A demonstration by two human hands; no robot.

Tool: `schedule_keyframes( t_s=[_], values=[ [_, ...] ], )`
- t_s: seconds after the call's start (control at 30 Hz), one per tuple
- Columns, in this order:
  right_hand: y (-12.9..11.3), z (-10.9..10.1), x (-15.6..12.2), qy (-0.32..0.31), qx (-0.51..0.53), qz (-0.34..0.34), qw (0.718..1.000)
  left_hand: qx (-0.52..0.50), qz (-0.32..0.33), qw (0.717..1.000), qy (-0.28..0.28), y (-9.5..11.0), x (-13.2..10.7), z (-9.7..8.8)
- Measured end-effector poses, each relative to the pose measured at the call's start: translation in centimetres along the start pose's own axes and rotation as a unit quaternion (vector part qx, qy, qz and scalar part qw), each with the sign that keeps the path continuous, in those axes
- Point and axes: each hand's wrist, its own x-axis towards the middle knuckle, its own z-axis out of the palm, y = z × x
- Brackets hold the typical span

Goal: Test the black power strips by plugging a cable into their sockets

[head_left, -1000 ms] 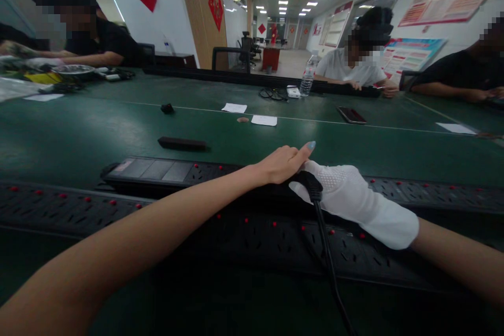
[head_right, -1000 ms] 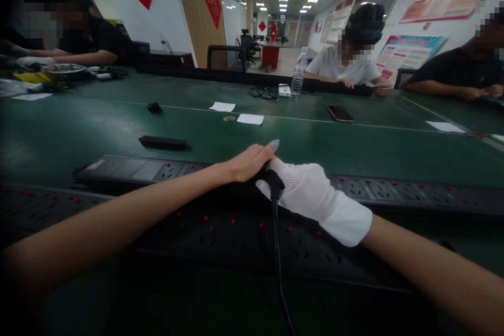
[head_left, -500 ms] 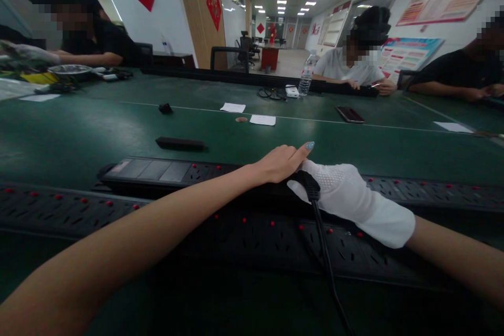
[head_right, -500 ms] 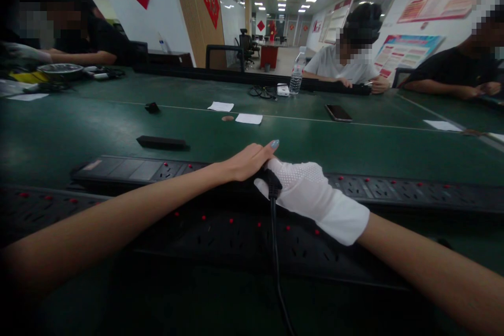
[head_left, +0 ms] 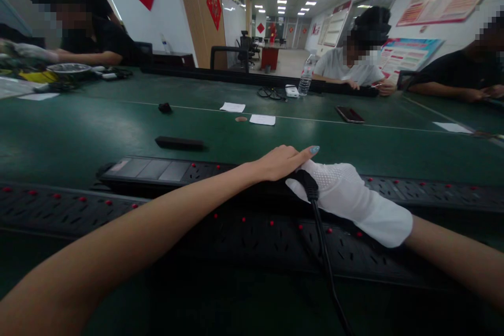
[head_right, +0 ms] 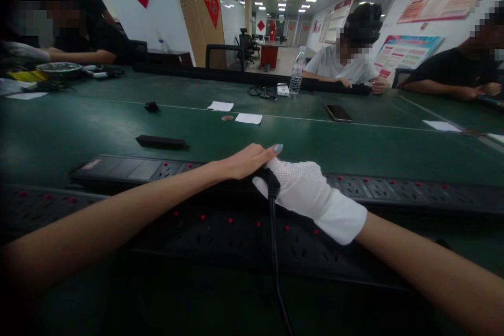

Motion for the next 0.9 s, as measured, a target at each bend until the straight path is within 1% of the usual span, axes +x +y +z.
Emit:
schedule_keyframes(
  t_s=[0.07, 0.13, 0.23, 0.33, 0.47, 0.7, 0.8, 0.9],
  values=[
    [0.2, 0.0, -0.1, -0.008, 0.001, -0.015, 1.000, -0.050, -0.001, 0.998, -0.027, -0.1, 0.0, -0.2],
    [0.3, -0.1, -0.2, -0.011, 0.005, -0.022, 1.000, -0.124, -0.004, 0.990, -0.067, -0.3, 0.0, -0.5],
    [0.4, -0.3, -0.2, -0.021, 0.008, -0.027, 0.999, -0.233, -0.008, 0.964, -0.125, -0.4, 0.0, -0.8],
    [0.4, -0.4, -0.3, -0.028, -0.013, -0.021, 0.999, -0.286, 0.006, 0.946, -0.151, -0.5, 0.0, -1.0],
    [0.4, -0.4, -0.2, -0.013, -0.024, -0.020, 0.999, -0.296, 0.014, 0.942, -0.158, -0.4, -0.1, -1.2],
    [0.4, -0.4, -0.3, -0.022, -0.020, -0.008, 1.000, -0.284, 0.010, 0.944, -0.168, -0.4, -0.2, -1.2],
    [0.4, -0.4, -0.3, -0.029, -0.018, -0.008, 0.999, -0.283, 0.012, 0.945, -0.166, -0.4, -0.2, -1.2],
    [0.3, -0.5, -0.3, -0.050, -0.005, -0.001, 0.999, -0.276, 0.013, 0.947, -0.163, -0.3, -0.2, -1.1]
  ],
)
